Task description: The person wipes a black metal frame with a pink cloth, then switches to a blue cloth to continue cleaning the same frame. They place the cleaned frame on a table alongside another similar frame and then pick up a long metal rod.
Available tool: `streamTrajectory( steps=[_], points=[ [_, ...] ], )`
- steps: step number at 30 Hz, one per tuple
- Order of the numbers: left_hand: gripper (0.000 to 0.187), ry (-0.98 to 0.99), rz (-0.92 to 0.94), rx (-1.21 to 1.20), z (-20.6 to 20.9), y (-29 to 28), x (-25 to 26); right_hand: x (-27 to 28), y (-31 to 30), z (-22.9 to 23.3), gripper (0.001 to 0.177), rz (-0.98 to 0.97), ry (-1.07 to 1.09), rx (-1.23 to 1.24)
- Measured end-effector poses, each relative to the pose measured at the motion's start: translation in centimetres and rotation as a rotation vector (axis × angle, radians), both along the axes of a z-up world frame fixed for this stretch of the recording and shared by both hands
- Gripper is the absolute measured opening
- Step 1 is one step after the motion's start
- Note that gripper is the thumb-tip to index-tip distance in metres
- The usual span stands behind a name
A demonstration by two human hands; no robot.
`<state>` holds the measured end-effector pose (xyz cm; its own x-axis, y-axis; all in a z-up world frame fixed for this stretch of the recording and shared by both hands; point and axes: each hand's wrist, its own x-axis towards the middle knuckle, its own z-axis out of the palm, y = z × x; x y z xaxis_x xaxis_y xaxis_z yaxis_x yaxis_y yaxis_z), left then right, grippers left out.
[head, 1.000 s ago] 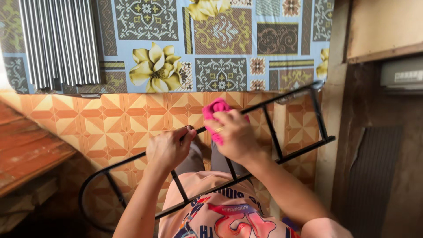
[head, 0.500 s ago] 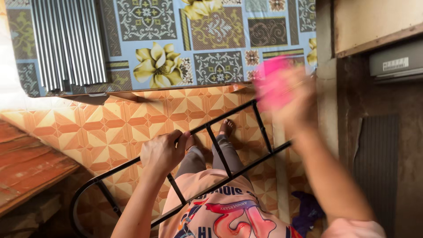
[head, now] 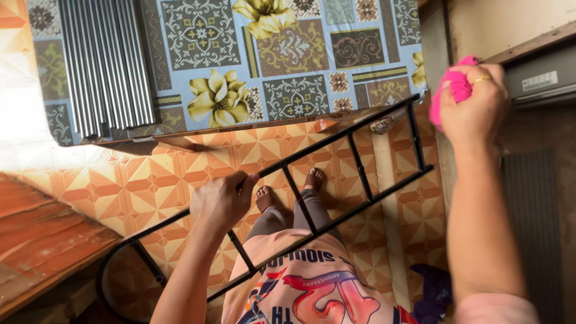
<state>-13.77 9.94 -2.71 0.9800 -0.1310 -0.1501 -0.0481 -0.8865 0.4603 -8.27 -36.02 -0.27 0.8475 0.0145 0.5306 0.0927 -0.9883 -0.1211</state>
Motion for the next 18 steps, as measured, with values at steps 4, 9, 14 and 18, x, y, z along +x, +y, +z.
streamTrajectory(
  steps=[4,9,14,18],
  points=[
    [0.034,-0.064,-0.047,0.027,4.5,-2.2,0.9,-4.3,3.0,1.6,0.011,0.056,0.142,0.669],
    [0.031,-0.288,-0.344,-0.021,10.7,-4.6,-2.8,-11.0,6.4,2.2,0.063,0.093,0.597,1.096],
    [0.062,-0.364,-0.533,-0.217,9.7,-8.0,-4.3,-13.6,10.5,-3.2,0.067,0.134,0.618,1.966],
    [0.059,-0.463,-0.55,-0.162,4.1,-9.3,-2.0,-11.6,10.3,-9.7,0.032,-0.101,0.479,2.032]
  ],
)
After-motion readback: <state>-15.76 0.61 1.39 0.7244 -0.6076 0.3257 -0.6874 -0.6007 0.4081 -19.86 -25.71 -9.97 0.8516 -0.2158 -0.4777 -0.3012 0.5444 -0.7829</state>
